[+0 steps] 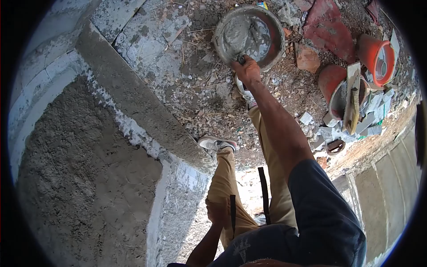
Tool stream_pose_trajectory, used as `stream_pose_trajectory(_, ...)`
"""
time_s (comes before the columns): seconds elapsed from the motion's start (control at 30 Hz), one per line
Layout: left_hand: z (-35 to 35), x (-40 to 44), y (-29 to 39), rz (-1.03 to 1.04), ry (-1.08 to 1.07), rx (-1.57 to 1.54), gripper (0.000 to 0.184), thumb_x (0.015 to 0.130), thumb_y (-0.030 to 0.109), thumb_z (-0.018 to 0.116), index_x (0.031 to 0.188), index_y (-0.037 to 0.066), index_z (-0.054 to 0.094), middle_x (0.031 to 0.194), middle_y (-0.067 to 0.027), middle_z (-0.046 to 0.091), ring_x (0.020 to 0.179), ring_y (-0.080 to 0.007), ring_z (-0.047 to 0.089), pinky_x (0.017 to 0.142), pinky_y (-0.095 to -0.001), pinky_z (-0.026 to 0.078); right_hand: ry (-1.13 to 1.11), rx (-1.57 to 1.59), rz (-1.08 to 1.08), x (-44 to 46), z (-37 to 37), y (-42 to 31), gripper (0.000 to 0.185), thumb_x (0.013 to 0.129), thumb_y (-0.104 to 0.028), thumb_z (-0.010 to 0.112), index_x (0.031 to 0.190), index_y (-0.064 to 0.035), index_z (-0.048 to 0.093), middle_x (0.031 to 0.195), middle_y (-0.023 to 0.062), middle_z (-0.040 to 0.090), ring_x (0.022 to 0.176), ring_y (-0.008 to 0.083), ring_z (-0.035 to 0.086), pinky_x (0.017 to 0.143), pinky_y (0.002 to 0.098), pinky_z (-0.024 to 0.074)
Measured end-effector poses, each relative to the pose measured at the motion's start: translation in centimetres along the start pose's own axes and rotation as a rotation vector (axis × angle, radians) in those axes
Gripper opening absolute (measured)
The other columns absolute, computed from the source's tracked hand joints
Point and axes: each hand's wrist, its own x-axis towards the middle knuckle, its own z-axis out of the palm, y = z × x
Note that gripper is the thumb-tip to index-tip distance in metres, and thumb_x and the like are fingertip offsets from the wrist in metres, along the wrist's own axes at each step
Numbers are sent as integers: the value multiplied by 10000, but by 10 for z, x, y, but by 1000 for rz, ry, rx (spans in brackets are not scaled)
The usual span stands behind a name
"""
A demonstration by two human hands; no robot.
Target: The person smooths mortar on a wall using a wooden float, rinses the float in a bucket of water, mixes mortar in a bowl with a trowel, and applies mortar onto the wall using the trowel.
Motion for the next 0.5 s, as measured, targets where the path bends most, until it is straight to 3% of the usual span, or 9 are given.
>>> stream_pose_trajectory(0.07,-1,4,1,9,3,3,985,755,570,754,1440,32,295,1222,-264,579,1118,-434,610,966,-510,494,-173,349,98,-4,-5,18,347,838,-299,703,1078,-51,657,831,103,698,709,225,676,668,357,544)
stream_pose_trajectory(0.17,0,11,-8,20,9,12,989,752,570,753,1442,29,295,1231,-264,574,1120,-436,607,970,-512,490,-277,626,33,-20,-28,46,278,828,-227,729,993,-26,631,671,16,597,539,123,539,521,305,467)
stream_pose_trajectory(0.27,-3,15,-14,35,22,8,992,756,578,745,1446,25,295,1241,-268,569,1129,-438,600,975,-515,484,-232,405,-156,-30,-54,74,274,832,-193,722,996,-1,618,665,4,574,530,98,520,495,288,445)
stream_pose_trajectory(0.37,-11,19,-16,62,24,-5,978,777,583,724,1452,18,297,1252,-274,564,1138,-439,594,972,-518,482,-223,320,-111,-27,-69,67,272,836,-170,708,1022,1,608,655,2,563,523,79,502,487,279,434)
stream_pose_trajectory(0.43,-13,26,-24,47,22,-49,960,798,580,707,1455,11,300,1263,-281,557,1143,-439,591,968,-518,482,-273,422,-139,-32,-71,52,302,850,-166,674,1097,-18,583,685,0,565,555,78,515,498,271,429)
stream_pose_trajectory(0.5,-9,37,-30,57,40,-114,873,843,554,669,1430,-11,355,1276,-277,554,1143,-438,591,965,-511,484,-212,499,-186,-64,-74,17,208,884,-123,610,1081,-58,594,678,-26,529,528,76,472,483,252,381)
